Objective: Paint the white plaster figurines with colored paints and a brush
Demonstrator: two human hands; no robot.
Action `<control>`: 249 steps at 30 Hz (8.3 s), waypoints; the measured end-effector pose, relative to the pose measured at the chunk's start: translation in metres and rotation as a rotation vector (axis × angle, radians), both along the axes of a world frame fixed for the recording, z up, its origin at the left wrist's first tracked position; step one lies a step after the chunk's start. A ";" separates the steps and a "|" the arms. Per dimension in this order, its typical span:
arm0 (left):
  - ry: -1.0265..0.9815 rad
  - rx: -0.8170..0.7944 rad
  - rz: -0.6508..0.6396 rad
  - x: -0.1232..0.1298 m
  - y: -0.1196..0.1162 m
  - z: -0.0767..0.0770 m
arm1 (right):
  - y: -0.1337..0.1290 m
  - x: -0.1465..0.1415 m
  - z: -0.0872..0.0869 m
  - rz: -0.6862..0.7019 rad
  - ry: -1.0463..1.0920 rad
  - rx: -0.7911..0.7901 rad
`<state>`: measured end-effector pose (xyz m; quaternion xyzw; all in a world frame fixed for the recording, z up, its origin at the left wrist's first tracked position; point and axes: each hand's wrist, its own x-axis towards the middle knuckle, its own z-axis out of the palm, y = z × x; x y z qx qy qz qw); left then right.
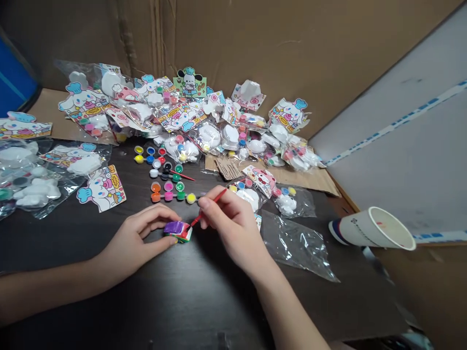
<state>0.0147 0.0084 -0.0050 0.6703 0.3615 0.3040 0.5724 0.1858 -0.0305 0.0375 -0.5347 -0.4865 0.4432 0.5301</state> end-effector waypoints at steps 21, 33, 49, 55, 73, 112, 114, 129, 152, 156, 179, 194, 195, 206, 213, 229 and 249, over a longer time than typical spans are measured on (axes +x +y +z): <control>0.030 0.153 -0.027 -0.001 0.000 0.003 | 0.003 0.000 -0.008 0.057 -0.062 -0.083; 0.036 0.161 -0.027 -0.001 -0.001 0.004 | 0.001 0.000 -0.006 0.060 -0.038 -0.061; 0.064 0.247 -0.040 -0.001 -0.002 0.007 | 0.001 0.000 -0.005 0.045 -0.086 -0.042; 0.059 0.255 -0.032 -0.001 -0.002 0.007 | 0.002 0.002 -0.009 -0.032 -0.146 -0.021; 0.050 0.279 -0.037 -0.001 -0.003 0.008 | 0.002 0.003 -0.007 -0.041 -0.135 -0.013; -0.007 0.095 -0.003 0.000 -0.005 0.007 | -0.006 -0.004 -0.006 -0.027 -0.182 0.130; -0.009 0.099 0.000 0.000 -0.005 0.007 | -0.006 -0.004 -0.006 -0.045 -0.180 0.131; -0.006 0.132 0.010 0.000 -0.006 0.008 | -0.004 -0.004 -0.005 -0.060 -0.159 0.080; 0.024 0.190 0.013 -0.001 -0.006 0.008 | -0.005 -0.007 -0.007 -0.104 -0.237 0.087; 0.017 0.179 0.012 -0.002 -0.006 0.008 | -0.004 -0.005 -0.005 -0.128 -0.231 0.100; 0.013 0.167 0.011 0.000 -0.005 0.008 | -0.006 -0.008 -0.005 -0.079 -0.236 0.105; 0.007 0.159 0.025 -0.001 -0.006 0.007 | -0.005 -0.005 -0.004 -0.147 -0.291 0.132; 0.006 0.161 0.026 -0.001 -0.006 0.007 | -0.005 -0.004 -0.004 -0.162 -0.280 0.128; 0.003 0.140 0.014 -0.001 -0.006 0.009 | -0.004 -0.002 -0.006 -0.173 -0.213 0.125; -0.003 0.175 -0.009 -0.002 -0.005 0.007 | -0.003 -0.002 -0.004 -0.093 -0.198 0.111; 0.006 0.364 -0.057 -0.004 -0.004 0.007 | -0.005 -0.003 -0.005 -0.081 -0.284 0.180; -0.035 0.299 -0.086 -0.005 -0.006 0.003 | -0.006 0.000 -0.003 -0.117 -0.236 0.195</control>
